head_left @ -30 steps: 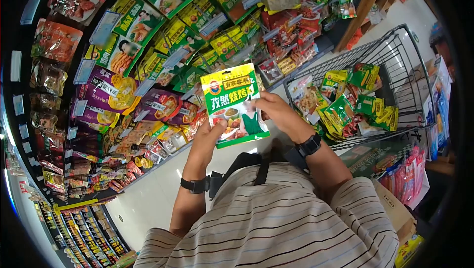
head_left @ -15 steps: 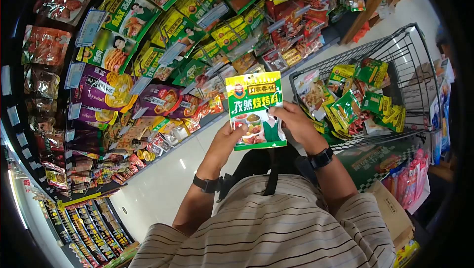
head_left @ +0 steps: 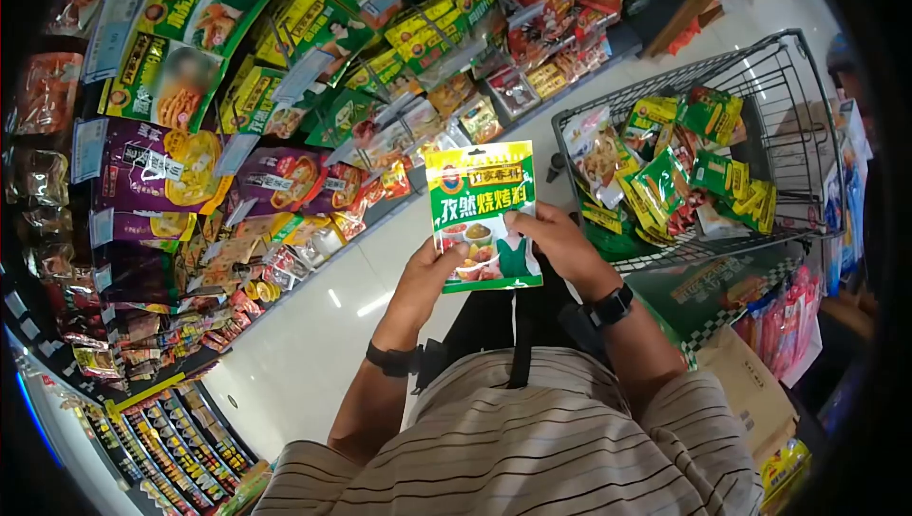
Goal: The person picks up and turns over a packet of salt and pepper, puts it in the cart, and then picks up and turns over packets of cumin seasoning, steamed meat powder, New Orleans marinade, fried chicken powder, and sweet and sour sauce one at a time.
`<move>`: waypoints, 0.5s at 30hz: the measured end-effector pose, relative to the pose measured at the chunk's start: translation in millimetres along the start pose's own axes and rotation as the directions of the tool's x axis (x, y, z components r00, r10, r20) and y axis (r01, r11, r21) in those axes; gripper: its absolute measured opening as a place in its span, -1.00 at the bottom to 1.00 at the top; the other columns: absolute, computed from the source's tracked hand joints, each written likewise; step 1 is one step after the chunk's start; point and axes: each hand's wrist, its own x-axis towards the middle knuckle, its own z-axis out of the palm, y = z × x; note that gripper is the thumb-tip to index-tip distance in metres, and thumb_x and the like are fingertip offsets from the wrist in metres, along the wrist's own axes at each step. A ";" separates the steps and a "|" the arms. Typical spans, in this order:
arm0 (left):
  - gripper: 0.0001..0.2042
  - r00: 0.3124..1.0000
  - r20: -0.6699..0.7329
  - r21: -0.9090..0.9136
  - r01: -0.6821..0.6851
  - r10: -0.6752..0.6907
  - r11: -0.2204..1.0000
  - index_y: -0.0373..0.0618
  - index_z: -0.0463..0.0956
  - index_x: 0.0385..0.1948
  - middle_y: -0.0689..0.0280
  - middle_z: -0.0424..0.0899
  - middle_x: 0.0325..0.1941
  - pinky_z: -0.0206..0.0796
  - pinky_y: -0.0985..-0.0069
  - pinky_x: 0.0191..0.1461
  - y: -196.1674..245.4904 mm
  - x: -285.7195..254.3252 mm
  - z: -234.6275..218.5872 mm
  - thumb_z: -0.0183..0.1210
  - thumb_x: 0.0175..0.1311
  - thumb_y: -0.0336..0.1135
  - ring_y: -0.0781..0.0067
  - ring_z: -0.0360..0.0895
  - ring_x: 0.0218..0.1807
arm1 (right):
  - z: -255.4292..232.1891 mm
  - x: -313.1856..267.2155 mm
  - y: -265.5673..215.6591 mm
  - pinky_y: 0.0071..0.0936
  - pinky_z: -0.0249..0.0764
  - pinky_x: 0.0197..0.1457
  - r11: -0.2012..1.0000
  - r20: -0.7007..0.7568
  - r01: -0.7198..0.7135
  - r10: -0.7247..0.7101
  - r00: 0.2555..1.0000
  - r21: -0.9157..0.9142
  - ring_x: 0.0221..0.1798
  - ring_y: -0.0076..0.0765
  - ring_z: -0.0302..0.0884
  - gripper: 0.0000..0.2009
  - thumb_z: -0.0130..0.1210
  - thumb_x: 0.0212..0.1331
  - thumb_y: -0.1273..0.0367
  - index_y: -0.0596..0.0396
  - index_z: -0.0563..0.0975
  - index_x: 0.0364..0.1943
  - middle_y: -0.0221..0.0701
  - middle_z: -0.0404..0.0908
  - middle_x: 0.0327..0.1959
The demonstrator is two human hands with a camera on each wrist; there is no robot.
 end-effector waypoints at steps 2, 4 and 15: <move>-0.69 1.000 0.011 -0.007 0.010 -0.009 1.000 -0.21 0.45 0.16 0.29 0.66 0.02 0.43 0.55 0.10 -5.0 -2.8 -6.0 0.07 0.46 -0.34 0.53 0.60 0.01 | -1.1 5.3 15.1 -0.64 0.42 -0.18 1.000 0.006 0.002 -0.002 1.000 -0.013 -0.24 -0.64 0.51 -0.71 0.17 0.30 0.24 0.15 0.59 -0.04 -0.52 0.63 -0.24; -0.67 0.999 0.030 -0.008 0.034 -0.034 0.999 -0.21 0.44 0.18 0.31 0.65 0.05 0.43 0.52 0.14 -9.7 -6.1 -11.5 0.09 0.46 -0.33 0.53 0.59 0.04 | 2.6 3.5 22.8 -0.62 0.44 -0.15 1.000 0.002 0.015 -0.015 1.000 -0.004 -0.23 -0.64 0.51 -0.71 0.17 0.30 0.24 0.14 0.60 -0.04 -0.52 0.63 -0.23; -0.68 0.996 0.063 0.031 0.056 -0.058 0.998 -0.22 0.46 0.15 0.30 0.67 0.00 0.44 0.57 0.07 -29.2 -24.7 -33.4 0.11 0.43 -0.35 0.55 0.61 -0.02 | 27.0 -15.7 60.0 -0.62 0.44 -0.05 0.995 -0.072 0.034 -0.028 0.997 0.092 -0.17 -0.63 0.52 -0.71 0.15 0.32 0.26 0.15 0.59 -0.01 -0.52 0.64 -0.19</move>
